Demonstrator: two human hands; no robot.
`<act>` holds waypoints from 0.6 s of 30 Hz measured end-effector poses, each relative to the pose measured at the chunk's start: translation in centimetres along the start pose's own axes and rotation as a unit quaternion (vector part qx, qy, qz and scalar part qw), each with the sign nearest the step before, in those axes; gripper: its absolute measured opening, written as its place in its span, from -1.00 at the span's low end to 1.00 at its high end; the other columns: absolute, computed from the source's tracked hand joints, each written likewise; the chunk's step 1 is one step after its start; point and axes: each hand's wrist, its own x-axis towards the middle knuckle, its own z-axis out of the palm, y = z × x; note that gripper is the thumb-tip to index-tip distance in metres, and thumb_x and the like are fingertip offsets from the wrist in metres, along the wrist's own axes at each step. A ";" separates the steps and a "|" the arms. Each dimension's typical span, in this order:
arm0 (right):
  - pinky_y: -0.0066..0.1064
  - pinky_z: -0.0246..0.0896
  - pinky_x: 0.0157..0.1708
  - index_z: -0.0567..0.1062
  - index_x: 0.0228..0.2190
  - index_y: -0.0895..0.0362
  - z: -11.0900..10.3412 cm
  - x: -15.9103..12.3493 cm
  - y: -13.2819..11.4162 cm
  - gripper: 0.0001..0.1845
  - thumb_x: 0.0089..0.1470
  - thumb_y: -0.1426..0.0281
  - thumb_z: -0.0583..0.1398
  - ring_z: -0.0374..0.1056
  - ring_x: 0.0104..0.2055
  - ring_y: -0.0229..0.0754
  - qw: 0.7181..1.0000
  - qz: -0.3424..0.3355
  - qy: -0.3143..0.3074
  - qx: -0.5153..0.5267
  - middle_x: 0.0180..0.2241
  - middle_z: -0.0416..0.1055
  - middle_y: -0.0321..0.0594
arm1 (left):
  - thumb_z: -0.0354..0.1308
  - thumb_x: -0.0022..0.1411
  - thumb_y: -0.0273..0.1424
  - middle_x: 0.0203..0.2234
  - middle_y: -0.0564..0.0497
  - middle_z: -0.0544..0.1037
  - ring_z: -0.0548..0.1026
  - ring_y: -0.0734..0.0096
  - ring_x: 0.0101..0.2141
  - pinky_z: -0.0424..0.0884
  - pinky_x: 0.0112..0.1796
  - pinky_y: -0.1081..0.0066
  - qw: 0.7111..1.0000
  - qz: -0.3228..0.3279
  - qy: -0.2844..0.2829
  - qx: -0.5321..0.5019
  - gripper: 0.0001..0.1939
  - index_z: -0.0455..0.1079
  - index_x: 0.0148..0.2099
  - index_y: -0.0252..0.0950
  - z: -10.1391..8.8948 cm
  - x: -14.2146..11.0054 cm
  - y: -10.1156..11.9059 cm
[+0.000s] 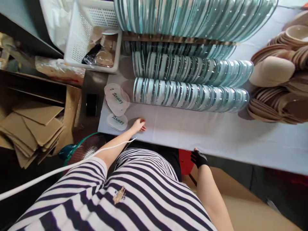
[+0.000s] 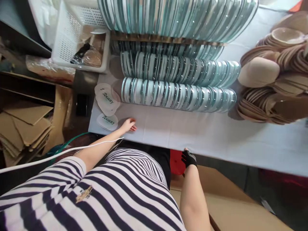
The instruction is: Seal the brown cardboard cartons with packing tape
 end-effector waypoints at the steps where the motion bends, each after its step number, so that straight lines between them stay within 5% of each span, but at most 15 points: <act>1: -0.36 0.32 -0.40 0.38 -0.34 0.08 0.0 0.1 0.2 -0.80 0.15 0.21 0.21 0.39 -0.34 -0.21 1.000 0.003 -0.004 0.002 -0.07 0.45 -0.02 | -0.04 0.37 -0.45 -0.64 0.05 0.52 0.52 0.47 -0.62 0.31 -0.53 0.58 1.000 0.002 -0.003 -0.005 -0.75 0.24 0.06 -0.34 -0.3 0.0 -0.2; 10: -0.40 0.34 -0.36 0.32 -0.36 0.07 1.7 -2.0 0.2 -0.75 0.25 0.17 0.07 0.40 -0.34 -0.24 0.998 -0.006 0.006 -0.065 -0.06 0.44 -0.03 | 0.01 0.35 -0.42 -0.64 0.03 0.53 0.53 0.44 -0.62 0.31 -0.55 0.59 1.000 -0.001 -0.006 -0.016 -0.77 0.28 0.03 -0.32 -1.3 -0.4 -0.4; 14: -0.43 0.26 -0.48 0.39 -0.39 0.13 1.2 -2.6 0.9 -0.76 0.17 0.21 0.15 0.34 -0.48 -0.26 0.992 -0.034 -0.011 -0.119 -0.32 0.48 -0.08 | -0.03 0.36 -0.43 -0.62 0.02 0.52 0.52 0.47 -0.62 0.30 -0.57 0.60 1.000 0.008 -0.002 -0.005 -0.75 0.27 0.05 -0.37 -0.3 -1.7 0.3; 18: -0.47 0.05 -0.58 0.43 -0.56 0.17 -2.0 -1.1 0.2 -0.81 0.00 0.34 0.25 0.19 -0.61 -0.28 0.985 -0.094 0.014 -0.146 -0.66 0.34 -0.22 | 0.00 0.32 -0.45 -0.57 0.00 0.51 0.50 0.45 -0.61 0.32 -0.58 0.56 0.999 0.015 0.036 -0.019 -0.74 0.27 0.04 -0.39 2.1 -2.4 0.2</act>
